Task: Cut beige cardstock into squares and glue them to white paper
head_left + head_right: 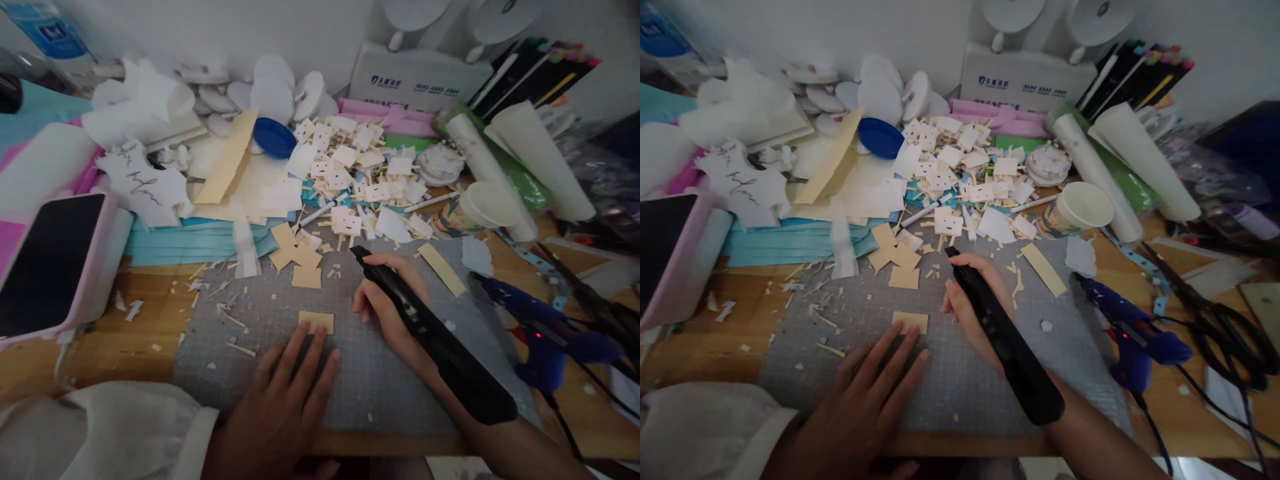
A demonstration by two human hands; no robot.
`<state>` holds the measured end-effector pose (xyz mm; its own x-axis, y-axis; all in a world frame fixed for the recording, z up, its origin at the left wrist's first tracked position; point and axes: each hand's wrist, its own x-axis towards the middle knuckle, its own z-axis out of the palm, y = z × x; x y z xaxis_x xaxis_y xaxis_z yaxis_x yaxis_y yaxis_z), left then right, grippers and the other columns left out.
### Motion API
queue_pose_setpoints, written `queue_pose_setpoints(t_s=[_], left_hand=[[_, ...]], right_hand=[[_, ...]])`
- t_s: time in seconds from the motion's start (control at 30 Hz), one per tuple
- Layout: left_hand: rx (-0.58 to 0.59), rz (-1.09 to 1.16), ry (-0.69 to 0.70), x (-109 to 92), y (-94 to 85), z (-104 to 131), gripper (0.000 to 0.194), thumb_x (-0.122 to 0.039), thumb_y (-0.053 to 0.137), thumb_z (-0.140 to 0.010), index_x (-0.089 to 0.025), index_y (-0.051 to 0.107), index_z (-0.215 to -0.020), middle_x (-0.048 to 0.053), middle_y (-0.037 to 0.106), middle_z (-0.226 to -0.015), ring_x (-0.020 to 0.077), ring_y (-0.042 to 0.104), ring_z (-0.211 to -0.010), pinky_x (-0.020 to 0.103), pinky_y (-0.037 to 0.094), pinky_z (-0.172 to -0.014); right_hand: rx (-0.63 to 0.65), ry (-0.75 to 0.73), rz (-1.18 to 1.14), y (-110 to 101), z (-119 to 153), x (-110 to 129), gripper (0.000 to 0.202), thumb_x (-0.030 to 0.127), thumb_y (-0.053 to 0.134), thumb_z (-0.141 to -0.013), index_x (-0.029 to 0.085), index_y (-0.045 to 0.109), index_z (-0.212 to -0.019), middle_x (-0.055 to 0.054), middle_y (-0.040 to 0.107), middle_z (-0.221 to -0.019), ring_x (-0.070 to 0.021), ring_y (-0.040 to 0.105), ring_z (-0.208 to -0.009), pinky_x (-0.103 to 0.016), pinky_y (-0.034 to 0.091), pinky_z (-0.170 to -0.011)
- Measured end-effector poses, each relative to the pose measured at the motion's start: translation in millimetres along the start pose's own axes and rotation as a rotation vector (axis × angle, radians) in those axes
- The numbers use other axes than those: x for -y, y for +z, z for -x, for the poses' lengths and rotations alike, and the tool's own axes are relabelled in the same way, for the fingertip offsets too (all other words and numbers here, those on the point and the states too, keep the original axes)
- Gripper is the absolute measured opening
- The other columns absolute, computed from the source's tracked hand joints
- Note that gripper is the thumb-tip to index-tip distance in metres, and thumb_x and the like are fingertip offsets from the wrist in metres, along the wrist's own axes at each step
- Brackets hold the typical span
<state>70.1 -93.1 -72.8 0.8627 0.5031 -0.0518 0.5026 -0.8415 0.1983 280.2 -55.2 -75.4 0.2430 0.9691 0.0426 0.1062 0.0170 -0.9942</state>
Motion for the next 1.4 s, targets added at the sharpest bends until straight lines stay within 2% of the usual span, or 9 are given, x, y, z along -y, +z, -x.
queue_pose_setpoints(t_s=[0.43, 0.53, 0.7, 0.77, 0.83, 0.97, 1.1, 1.27, 1.4], left_hand=[[-0.027, -0.01, 0.007, 0.9, -1.6, -2.1, 0.074, -0.065, 0.039, -0.086, -0.014, 0.045, -0.14, 0.018, 0.036, -0.151, 0.0388, 0.022, -0.14, 0.043, 0.016, -0.101], [-0.06, -0.036, -0.005, -0.6, -2.4, -1.6, 0.071, -0.063, 0.04, -0.087, -0.014, 0.048, -0.137, 0.018, 0.04, -0.149, 0.0341, 0.03, -0.136, 0.041, 0.02, -0.098], [-0.091, -0.082, 0.019, -1.5, -3.8, -3.9, 0.069, -0.061, 0.041, -0.087, -0.012, 0.05, -0.135, 0.019, 0.043, -0.146, 0.0312, 0.037, -0.131, 0.038, 0.025, -0.093], [-0.086, -0.088, 0.015, -1.9, -3.7, -4.1, 0.07, -0.062, 0.04, -0.087, -0.012, 0.05, -0.135, 0.019, 0.043, -0.146, 0.0315, 0.036, -0.132, 0.037, 0.026, -0.093], [-0.081, -0.085, 0.009, -2.4, -3.2, -3.3, 0.07, -0.061, 0.039, -0.087, -0.012, 0.049, -0.136, 0.018, 0.041, -0.148, 0.0317, 0.034, -0.133, 0.037, 0.025, -0.094], [-0.062, -0.072, -0.011, -2.4, -3.6, -1.0, 0.071, -0.063, 0.038, -0.087, -0.015, 0.045, -0.14, 0.015, 0.038, -0.151, 0.0315, 0.03, -0.136, 0.038, 0.024, -0.095], [-0.047, -0.065, -0.029, -0.8, -4.6, -1.4, 0.073, -0.067, 0.04, -0.085, -0.019, 0.046, -0.139, 0.012, 0.036, -0.153, 0.037, 0.027, -0.138, 0.042, 0.023, -0.095], [-0.056, -0.063, -0.023, -0.7, -2.9, -2.6, 0.072, -0.065, 0.04, -0.085, -0.018, 0.046, -0.139, 0.012, 0.035, -0.153, 0.0381, 0.025, -0.138, 0.043, 0.024, -0.092], [-0.043, -0.058, -0.018, -1.5, -2.0, -2.7, 0.072, -0.064, 0.041, -0.085, -0.017, 0.045, -0.14, 0.014, 0.034, -0.153, 0.0381, 0.023, -0.138, 0.043, 0.024, -0.092]], right_hand=[[-0.009, 0.006, 0.042, -0.1, 0.6, 2.6, 0.018, 0.025, 0.057, -0.088, 0.025, 0.053, -0.106, 0.007, 0.06, -0.055, -0.0099, 0.051, -0.041, -0.021, 0.042, -0.04], [0.066, -0.005, 0.045, -1.9, 3.5, 0.2, 0.018, 0.025, 0.056, -0.09, 0.026, 0.053, -0.108, 0.006, 0.064, -0.059, -0.0098, 0.052, -0.04, -0.022, 0.043, -0.041], [0.244, -0.174, 0.279, -4.9, 8.7, -0.9, 0.022, 0.021, 0.055, -0.089, 0.027, 0.054, -0.11, 0.001, 0.073, -0.075, -0.0128, 0.065, -0.055, -0.026, 0.052, -0.054], [0.279, -0.26, 0.387, -5.5, 9.6, 0.1, 0.026, 0.019, 0.057, -0.087, 0.028, 0.054, -0.111, 0.002, 0.073, -0.074, -0.0155, 0.07, -0.065, -0.027, 0.054, -0.06], [0.306, -0.317, 0.446, -5.6, 10.5, 1.4, 0.03, 0.018, 0.057, -0.086, 0.029, 0.053, -0.113, 0.003, 0.073, -0.071, -0.017, 0.071, -0.066, -0.027, 0.054, -0.058], [0.28, -0.312, 0.471, -4.1, 13.1, 4.2, 0.029, 0.019, 0.056, -0.087, 0.032, 0.053, -0.113, 0.003, 0.073, -0.072, -0.0185, 0.071, -0.062, -0.03, 0.055, -0.056], [0.248, -0.324, 0.471, -3.5, 13.9, 5.3, 0.032, 0.019, 0.056, -0.086, 0.035, 0.053, -0.114, 0.004, 0.074, -0.075, -0.0186, 0.071, -0.064, -0.032, 0.056, -0.06], [0.249, -0.405, 0.505, -4.8, 12.9, 3.6, 0.036, 0.016, 0.057, -0.084, 0.031, 0.053, -0.116, 0.003, 0.075, -0.079, -0.0172, 0.072, -0.066, -0.03, 0.058, -0.062], [0.231, -0.394, 0.467, -4.6, 13.2, 1.8, 0.04, 0.014, 0.061, -0.081, 0.032, 0.056, -0.116, 0.003, 0.076, -0.081, -0.0176, 0.073, -0.069, -0.03, 0.059, -0.063]])
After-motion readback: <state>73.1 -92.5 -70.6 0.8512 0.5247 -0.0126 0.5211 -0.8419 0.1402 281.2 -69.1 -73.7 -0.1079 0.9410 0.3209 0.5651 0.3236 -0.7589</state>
